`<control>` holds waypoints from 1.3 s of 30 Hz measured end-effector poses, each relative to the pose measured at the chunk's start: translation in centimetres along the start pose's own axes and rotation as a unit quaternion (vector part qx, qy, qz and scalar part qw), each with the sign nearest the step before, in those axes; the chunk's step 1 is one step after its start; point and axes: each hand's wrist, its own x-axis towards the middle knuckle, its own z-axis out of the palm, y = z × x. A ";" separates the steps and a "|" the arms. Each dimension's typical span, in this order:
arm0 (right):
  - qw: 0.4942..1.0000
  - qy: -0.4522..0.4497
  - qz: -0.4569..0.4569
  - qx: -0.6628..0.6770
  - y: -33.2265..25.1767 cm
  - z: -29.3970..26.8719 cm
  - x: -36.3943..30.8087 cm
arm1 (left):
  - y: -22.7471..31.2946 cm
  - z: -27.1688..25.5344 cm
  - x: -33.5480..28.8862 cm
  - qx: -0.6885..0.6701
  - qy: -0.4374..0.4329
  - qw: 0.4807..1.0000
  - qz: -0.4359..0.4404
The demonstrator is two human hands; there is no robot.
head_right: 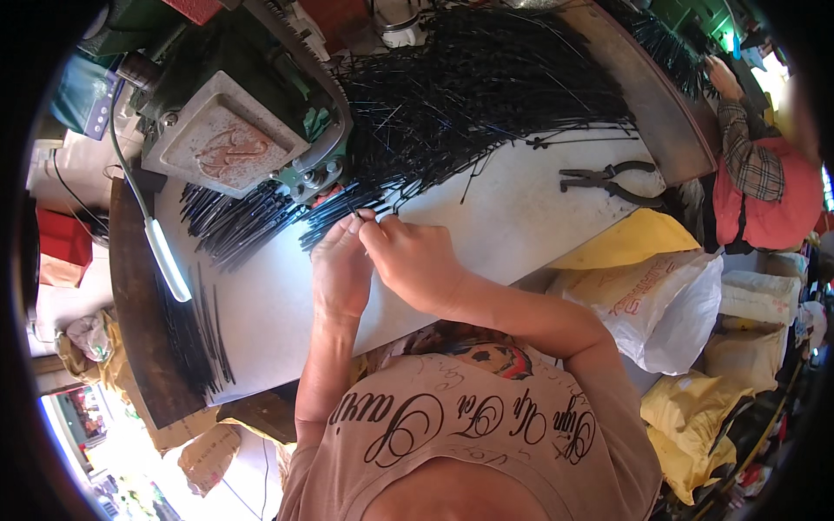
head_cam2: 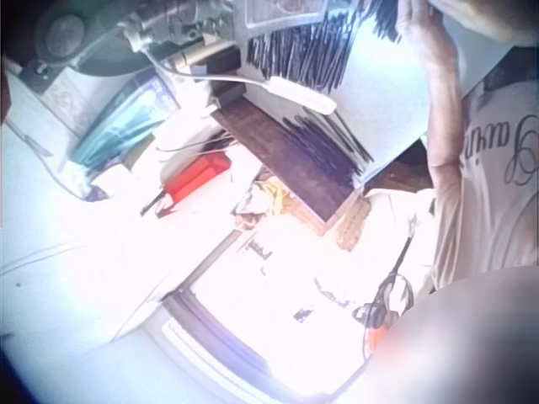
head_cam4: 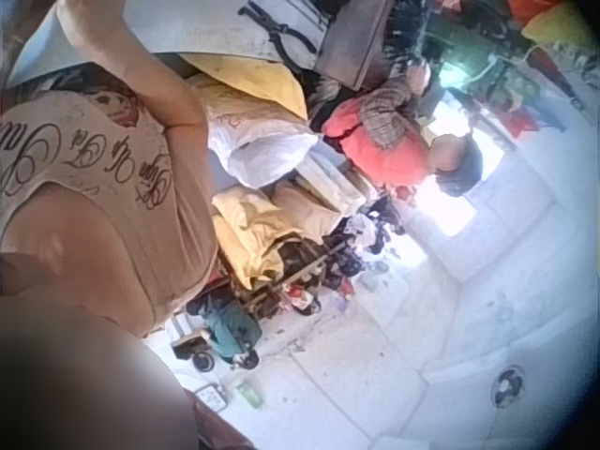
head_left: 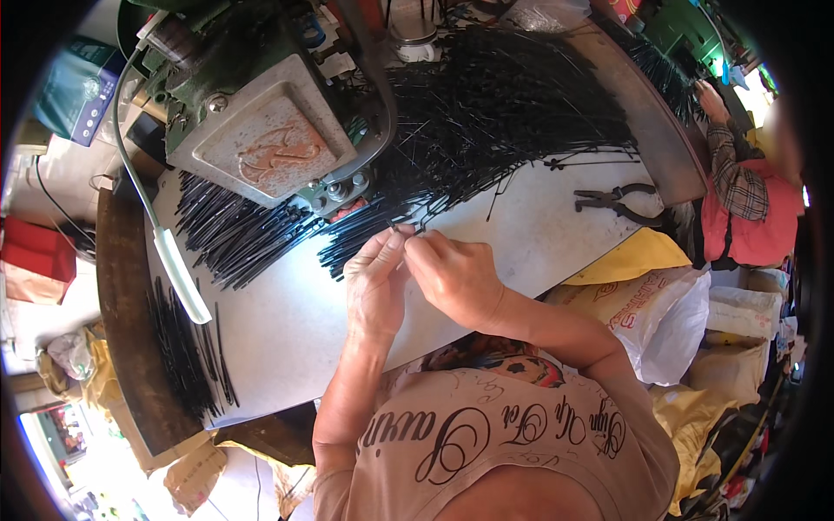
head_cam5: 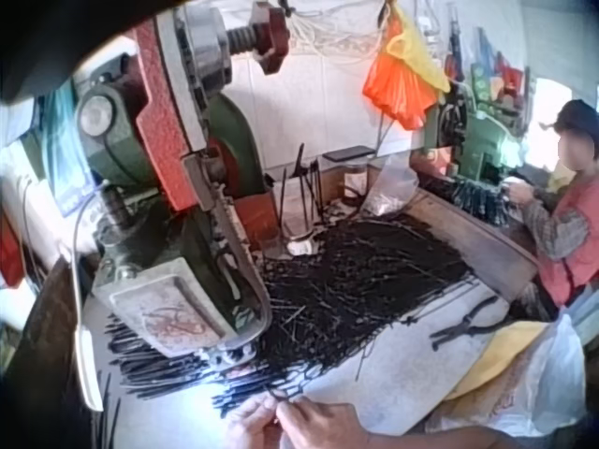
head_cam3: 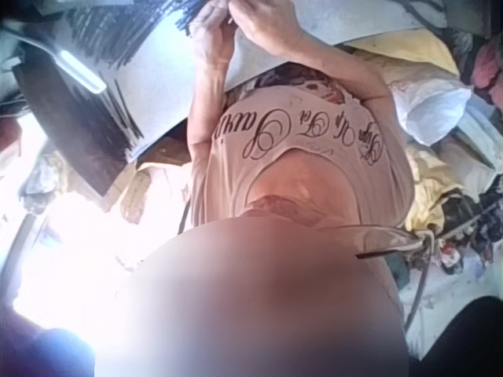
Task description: The person feeds black metal rods into a processing machine, then adjusts the rods with pliers.
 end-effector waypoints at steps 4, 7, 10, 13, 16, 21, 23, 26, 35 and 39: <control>0.998 0.032 -0.014 0.049 0.5 -2.1 -0.1 | 0.0 0.0 -0.1 -0.028 -0.034 0.999 0.002; 0.997 0.008 0.064 0.031 3.7 -6.5 -1.0 | 0.4 0.0 -0.5 -0.074 -0.023 0.997 -0.022; 0.959 -0.052 0.192 -0.203 9.6 -12.4 -2.3 | 0.2 -0.3 -0.6 -0.113 -0.084 0.988 -0.067; 0.903 -0.159 0.215 -0.336 14.7 -17.8 -4.4 | -0.2 -0.7 -0.4 -0.124 -0.117 0.981 -0.093; 0.875 -0.231 0.231 -0.358 17.8 -19.5 -7.0 | -0.5 -0.4 -0.3 -0.146 -0.112 0.975 -0.125; 0.863 -0.264 0.176 -0.393 19.0 -18.3 -8.0 | -0.6 -0.3 -0.3 -0.131 -0.110 0.973 -0.156; 0.875 -0.262 0.161 -0.373 18.7 -18.0 -7.1 | -0.5 -0.4 -0.4 -0.124 -0.108 0.973 -0.159; 0.891 -0.251 0.132 -0.356 19.6 -17.6 -7.1 | -0.4 -0.2 -0.5 -0.119 -0.111 0.973 -0.163; 0.921 -0.188 0.122 -0.318 16.3 -17.3 -6.6 | -0.1 0.0 -1.0 -0.111 -0.069 0.973 -0.190; 0.971 -0.161 0.140 -0.107 11.7 -16.2 -3.8 | 0.1 0.6 -1.5 -0.070 -0.097 0.979 -0.164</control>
